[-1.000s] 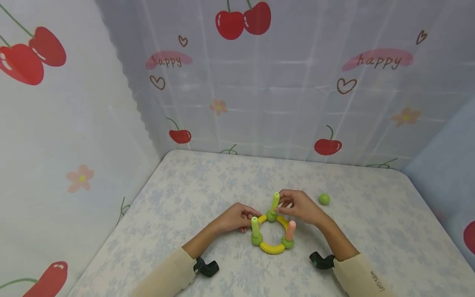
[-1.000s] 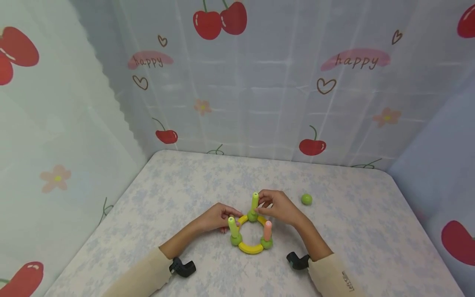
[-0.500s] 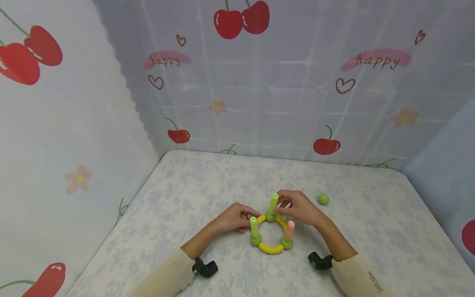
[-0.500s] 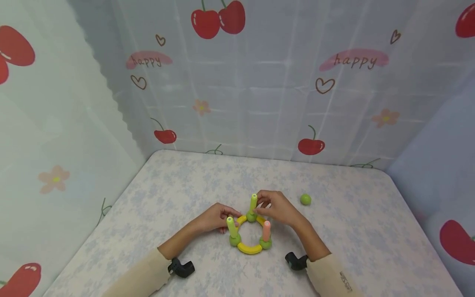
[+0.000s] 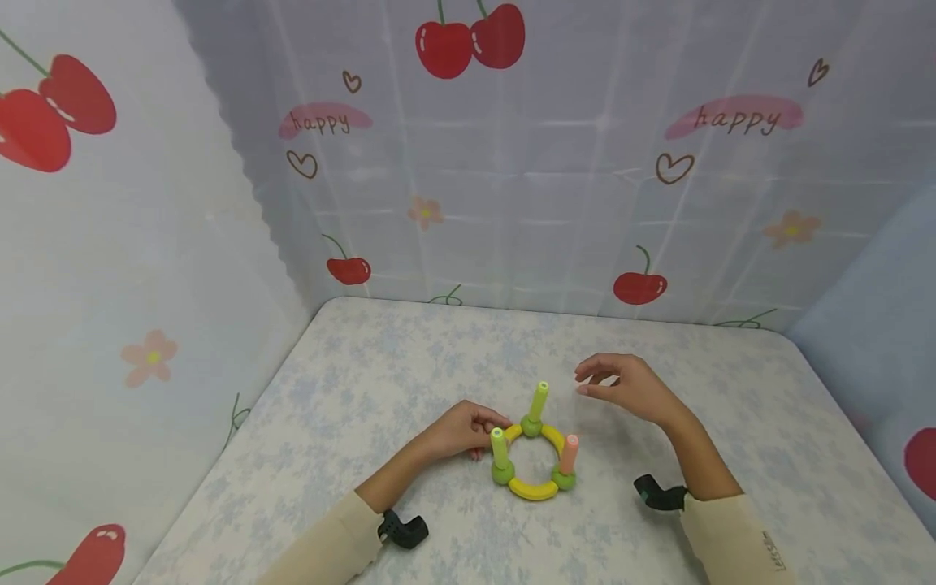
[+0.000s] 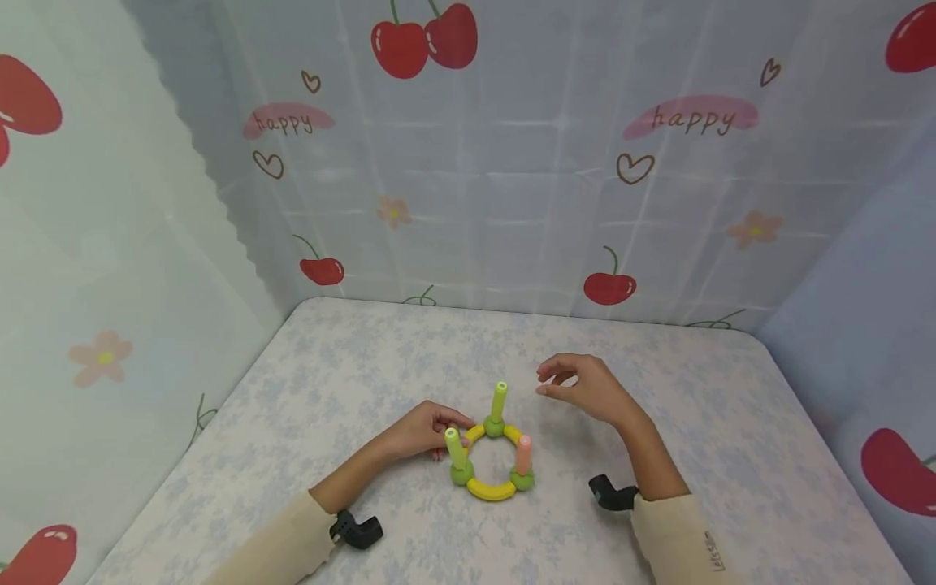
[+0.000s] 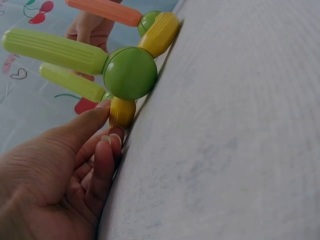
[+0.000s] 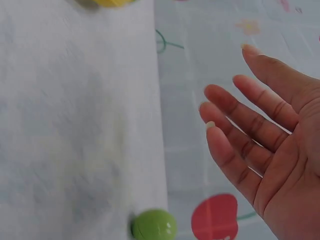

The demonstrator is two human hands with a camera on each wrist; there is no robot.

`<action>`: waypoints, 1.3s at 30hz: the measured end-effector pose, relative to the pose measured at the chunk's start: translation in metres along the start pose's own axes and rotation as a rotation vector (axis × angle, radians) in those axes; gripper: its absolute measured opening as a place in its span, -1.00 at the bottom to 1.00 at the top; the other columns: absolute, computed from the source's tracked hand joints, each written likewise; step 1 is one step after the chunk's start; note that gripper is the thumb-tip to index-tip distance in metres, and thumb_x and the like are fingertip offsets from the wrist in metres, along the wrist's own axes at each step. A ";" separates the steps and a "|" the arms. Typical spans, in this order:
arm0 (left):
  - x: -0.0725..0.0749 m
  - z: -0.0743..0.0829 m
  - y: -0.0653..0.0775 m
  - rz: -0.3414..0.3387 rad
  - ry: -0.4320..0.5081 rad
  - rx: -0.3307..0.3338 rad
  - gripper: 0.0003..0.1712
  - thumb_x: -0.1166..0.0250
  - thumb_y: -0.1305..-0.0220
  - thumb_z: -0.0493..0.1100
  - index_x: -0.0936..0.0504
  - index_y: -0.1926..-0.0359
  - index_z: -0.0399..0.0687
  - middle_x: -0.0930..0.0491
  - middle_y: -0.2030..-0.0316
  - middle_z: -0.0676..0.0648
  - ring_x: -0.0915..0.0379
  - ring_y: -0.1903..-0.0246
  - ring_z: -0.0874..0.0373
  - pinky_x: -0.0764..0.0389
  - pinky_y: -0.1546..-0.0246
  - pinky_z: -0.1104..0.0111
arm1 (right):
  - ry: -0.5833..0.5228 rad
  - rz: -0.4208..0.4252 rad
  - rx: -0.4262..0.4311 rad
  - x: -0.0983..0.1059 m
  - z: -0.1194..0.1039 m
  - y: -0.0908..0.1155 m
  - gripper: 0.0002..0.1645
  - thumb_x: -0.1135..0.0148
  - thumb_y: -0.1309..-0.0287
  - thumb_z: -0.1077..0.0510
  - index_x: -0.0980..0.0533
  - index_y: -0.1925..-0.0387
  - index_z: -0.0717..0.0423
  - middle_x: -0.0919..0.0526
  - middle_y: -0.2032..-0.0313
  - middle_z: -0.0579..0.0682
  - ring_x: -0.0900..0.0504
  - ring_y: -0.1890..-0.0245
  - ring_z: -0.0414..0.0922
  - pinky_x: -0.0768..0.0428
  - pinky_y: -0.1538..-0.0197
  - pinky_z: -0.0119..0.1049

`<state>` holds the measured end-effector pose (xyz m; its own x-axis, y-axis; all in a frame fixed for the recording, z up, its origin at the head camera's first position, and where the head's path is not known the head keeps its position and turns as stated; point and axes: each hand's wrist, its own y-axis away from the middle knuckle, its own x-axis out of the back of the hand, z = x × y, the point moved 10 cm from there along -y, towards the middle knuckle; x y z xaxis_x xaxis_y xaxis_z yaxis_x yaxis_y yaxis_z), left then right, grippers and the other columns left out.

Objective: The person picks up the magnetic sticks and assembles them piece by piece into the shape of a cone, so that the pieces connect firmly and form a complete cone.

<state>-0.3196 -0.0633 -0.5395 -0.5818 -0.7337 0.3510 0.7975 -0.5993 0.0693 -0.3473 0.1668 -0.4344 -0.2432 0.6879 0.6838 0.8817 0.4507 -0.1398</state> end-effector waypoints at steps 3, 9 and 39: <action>0.000 0.000 0.000 -0.006 0.007 0.006 -0.67 -0.39 -0.35 -0.24 -0.72 -0.12 -0.07 -0.61 0.47 -0.04 -0.50 0.66 0.16 -0.62 0.58 0.36 | 0.041 0.045 -0.038 0.021 0.012 0.006 -0.62 -0.47 -0.22 0.02 -0.66 0.01 0.12 -0.72 0.08 0.08 -0.67 0.11 -0.04 -0.66 0.12 -0.14; 0.000 0.002 -0.001 -0.008 0.019 0.009 -0.67 -0.39 -0.34 -0.25 -0.72 -0.12 -0.09 -0.61 0.45 -0.04 -0.50 0.66 0.17 -0.62 0.59 0.37 | 0.160 0.070 -0.121 0.051 0.035 0.019 -0.49 -0.47 -0.22 -0.02 -0.60 -0.09 0.18 -0.67 -0.02 0.22 -0.63 0.00 0.13 -0.63 0.02 0.10; 0.000 0.000 0.001 -0.001 0.014 -0.006 -0.68 -0.38 -0.35 -0.24 -0.73 -0.11 -0.04 -0.62 0.49 -0.03 -0.48 0.68 0.18 -0.59 0.61 0.38 | 0.167 -0.070 -0.252 0.034 0.088 0.025 -0.59 -0.46 -0.13 0.29 -0.62 -0.02 0.34 -0.68 0.09 0.24 -0.67 0.15 0.12 -0.68 0.09 0.02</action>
<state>-0.3189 -0.0644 -0.5397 -0.5847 -0.7374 0.3382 0.7961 -0.6018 0.0642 -0.3692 0.2510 -0.4774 -0.2555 0.5480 0.7965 0.9427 0.3240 0.0796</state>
